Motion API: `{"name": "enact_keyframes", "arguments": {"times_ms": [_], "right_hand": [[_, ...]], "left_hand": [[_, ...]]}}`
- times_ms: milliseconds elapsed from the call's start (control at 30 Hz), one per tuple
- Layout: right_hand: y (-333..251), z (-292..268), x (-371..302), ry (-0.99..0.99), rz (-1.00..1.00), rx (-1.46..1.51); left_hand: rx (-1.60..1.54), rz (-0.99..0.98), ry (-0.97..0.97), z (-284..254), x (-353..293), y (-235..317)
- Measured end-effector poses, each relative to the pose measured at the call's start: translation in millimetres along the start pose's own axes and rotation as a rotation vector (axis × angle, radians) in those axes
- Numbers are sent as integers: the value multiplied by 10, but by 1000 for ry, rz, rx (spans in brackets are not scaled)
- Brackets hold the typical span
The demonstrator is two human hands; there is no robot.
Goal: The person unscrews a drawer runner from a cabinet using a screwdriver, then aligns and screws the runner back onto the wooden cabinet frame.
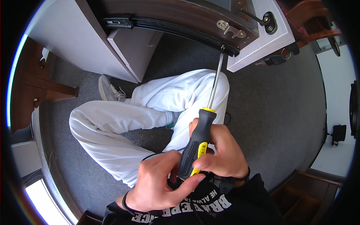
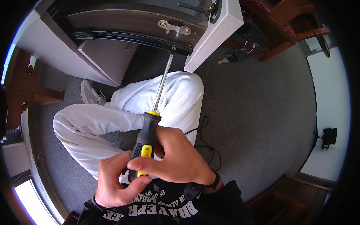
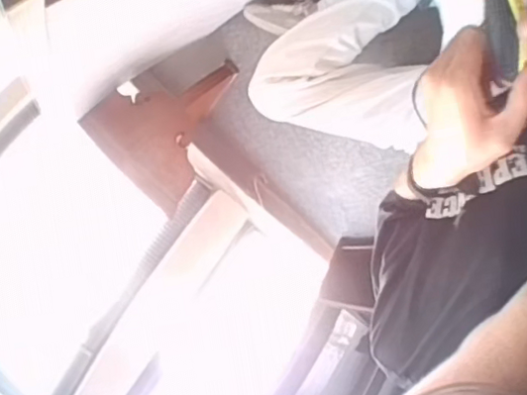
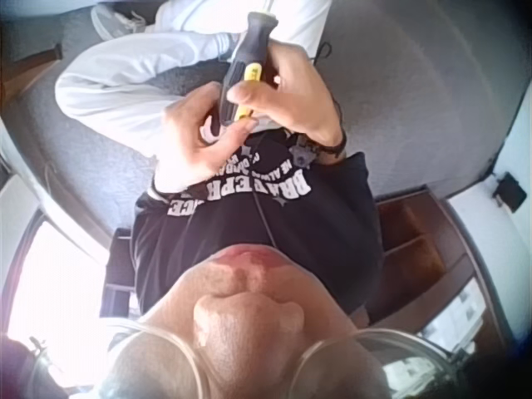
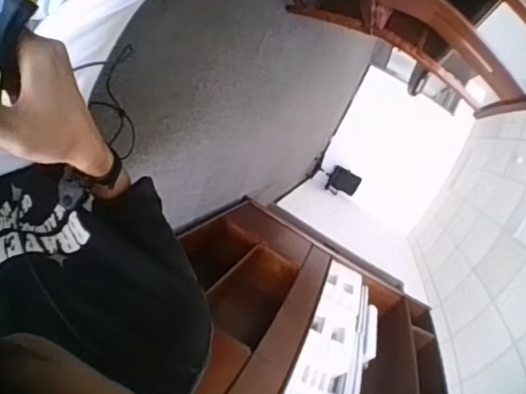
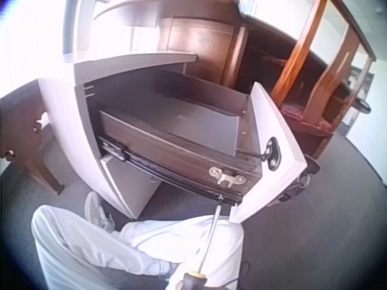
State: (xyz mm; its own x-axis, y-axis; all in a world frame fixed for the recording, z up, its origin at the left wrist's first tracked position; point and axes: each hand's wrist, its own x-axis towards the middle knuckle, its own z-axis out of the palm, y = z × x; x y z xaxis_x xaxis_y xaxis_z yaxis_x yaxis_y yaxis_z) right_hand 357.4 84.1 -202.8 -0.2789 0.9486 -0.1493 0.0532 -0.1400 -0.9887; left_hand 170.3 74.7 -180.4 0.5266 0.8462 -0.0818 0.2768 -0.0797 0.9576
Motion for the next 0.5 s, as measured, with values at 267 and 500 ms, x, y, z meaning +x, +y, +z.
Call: {"name": "enact_keyframes", "arguments": {"times_ms": [267,500], "right_hand": [[-114,-65,29,-102,140,45],[111,-9,73,-319,15,614]], "left_hand": [[475,264,263,117,17,9],[48,191,64,-41,1,-123]]}}
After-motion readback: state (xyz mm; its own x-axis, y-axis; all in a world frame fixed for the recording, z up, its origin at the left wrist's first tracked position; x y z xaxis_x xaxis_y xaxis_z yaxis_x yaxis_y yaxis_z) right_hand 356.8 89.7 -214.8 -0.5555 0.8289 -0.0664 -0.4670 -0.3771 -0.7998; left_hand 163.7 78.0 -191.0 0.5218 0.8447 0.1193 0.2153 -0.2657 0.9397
